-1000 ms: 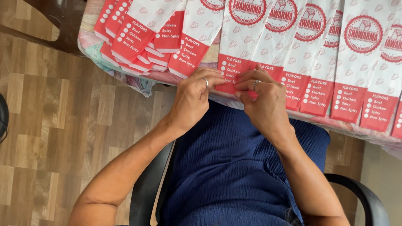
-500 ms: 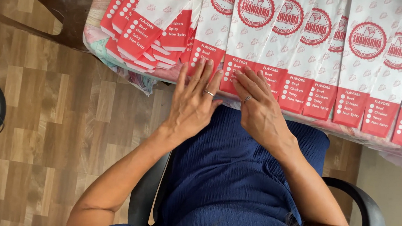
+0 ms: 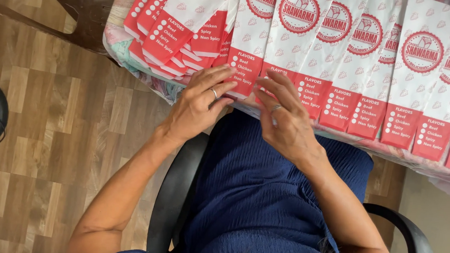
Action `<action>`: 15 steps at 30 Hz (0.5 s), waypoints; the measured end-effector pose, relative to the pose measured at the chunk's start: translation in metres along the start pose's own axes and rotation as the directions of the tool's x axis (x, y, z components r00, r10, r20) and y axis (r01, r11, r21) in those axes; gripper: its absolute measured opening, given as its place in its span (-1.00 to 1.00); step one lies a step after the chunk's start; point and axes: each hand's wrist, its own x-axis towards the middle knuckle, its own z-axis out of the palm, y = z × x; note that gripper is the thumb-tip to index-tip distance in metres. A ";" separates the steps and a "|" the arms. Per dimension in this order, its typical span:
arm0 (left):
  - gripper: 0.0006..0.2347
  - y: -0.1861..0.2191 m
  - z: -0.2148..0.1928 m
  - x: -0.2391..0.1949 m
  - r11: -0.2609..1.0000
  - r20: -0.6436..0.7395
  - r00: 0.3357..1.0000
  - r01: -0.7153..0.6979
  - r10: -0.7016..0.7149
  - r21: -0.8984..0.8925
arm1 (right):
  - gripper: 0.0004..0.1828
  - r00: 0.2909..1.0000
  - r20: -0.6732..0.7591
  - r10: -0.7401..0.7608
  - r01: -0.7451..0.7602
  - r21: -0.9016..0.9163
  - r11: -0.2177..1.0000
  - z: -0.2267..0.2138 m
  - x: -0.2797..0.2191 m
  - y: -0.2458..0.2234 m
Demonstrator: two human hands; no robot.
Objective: Applying glue to the edges of paper bags and stacking them for assembly.
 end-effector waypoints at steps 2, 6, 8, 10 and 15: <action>-0.84 -0.009 -0.002 -0.001 0.998 0.019 1.000 -0.005 0.006 -0.062 | -0.82 0.998 -0.029 -0.057 0.057 -0.004 0.998 0.016 0.007 0.002; -0.89 -0.007 -0.006 0.004 0.997 -0.026 1.000 -0.011 0.009 -0.082 | -0.80 0.995 -0.059 -0.079 0.076 -0.044 0.996 0.037 0.003 0.012; -0.92 -0.002 -0.010 0.007 0.992 -0.024 0.999 0.022 -0.025 -0.122 | -0.84 0.995 -0.065 -0.075 0.070 -0.066 0.995 0.037 0.002 0.010; -0.93 -0.006 -0.007 0.006 0.991 -0.021 0.999 0.045 -0.048 -0.127 | -0.85 0.996 -0.061 -0.068 0.065 -0.057 0.996 0.035 0.004 0.010; -0.96 -0.006 -0.002 0.013 0.982 -0.038 0.991 0.119 -0.126 -0.148 | -0.92 0.996 -0.090 0.021 -0.018 0.036 0.999 0.030 0.018 0.003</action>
